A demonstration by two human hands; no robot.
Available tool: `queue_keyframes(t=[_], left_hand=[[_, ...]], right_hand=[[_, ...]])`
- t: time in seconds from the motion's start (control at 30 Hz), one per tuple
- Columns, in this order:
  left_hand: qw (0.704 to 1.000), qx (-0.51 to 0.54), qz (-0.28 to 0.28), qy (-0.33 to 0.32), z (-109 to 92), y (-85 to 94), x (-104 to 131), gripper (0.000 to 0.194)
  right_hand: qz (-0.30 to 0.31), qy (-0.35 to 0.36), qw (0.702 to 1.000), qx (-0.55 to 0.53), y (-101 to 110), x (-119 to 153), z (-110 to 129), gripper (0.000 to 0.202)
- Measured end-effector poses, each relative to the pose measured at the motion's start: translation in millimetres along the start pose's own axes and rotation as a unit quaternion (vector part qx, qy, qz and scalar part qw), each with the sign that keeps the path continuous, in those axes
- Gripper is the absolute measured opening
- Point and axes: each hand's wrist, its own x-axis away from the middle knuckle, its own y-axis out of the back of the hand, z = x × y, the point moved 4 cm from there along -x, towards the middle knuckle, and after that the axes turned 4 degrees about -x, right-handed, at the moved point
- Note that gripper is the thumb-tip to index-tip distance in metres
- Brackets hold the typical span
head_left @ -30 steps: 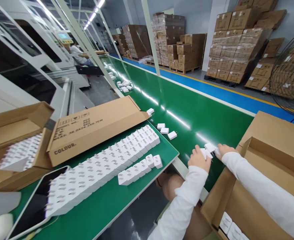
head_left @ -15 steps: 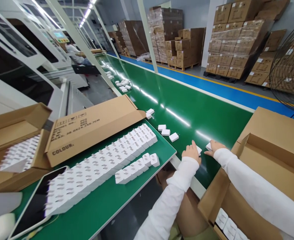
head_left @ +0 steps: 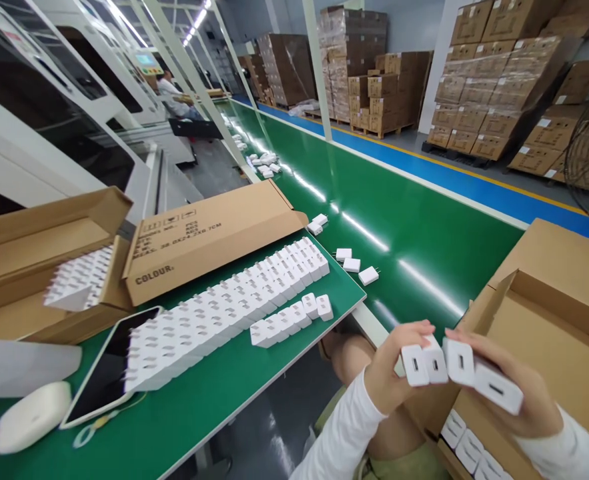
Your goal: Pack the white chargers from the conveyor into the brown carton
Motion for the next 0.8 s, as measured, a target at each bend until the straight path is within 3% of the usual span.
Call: queue_keyframes(t=[0.07,0.17,0.37,0.5,0.63,0.7,0.8], left_hand=[[0.998,0.045,0.039,-0.018,-14,-7.0,8,0.03],[0.993,0.078,0.077,-0.031,-26,-13.8,14,0.029],[0.991,0.086,0.092,-0.051,-30,-22.6,21,0.035],[0.987,0.085,0.13,-0.04,-34,-29.2,18,0.031],[0.979,0.004,0.199,-0.046,-50,-40.8,-5,0.041],[0.948,-0.134,0.287,-0.005,-52,-60.2,-19,0.043],[0.82,-0.36,0.439,0.072,-42,-101.5,-28,0.042]], right_hand=[[-0.027,0.008,0.999,-0.029,-3,28,9,0.041],[-0.02,-0.006,1.0,-0.019,-8,52,8,0.045],[0.017,0.02,1.0,0.013,-4,59,16,0.05],[0.019,0.034,0.999,0.023,13,65,28,0.048],[0.074,-0.025,0.99,0.116,46,81,14,0.047],[0.117,-0.083,0.974,0.177,59,90,-3,0.044],[0.196,-0.178,0.928,0.26,61,105,-27,0.033]])
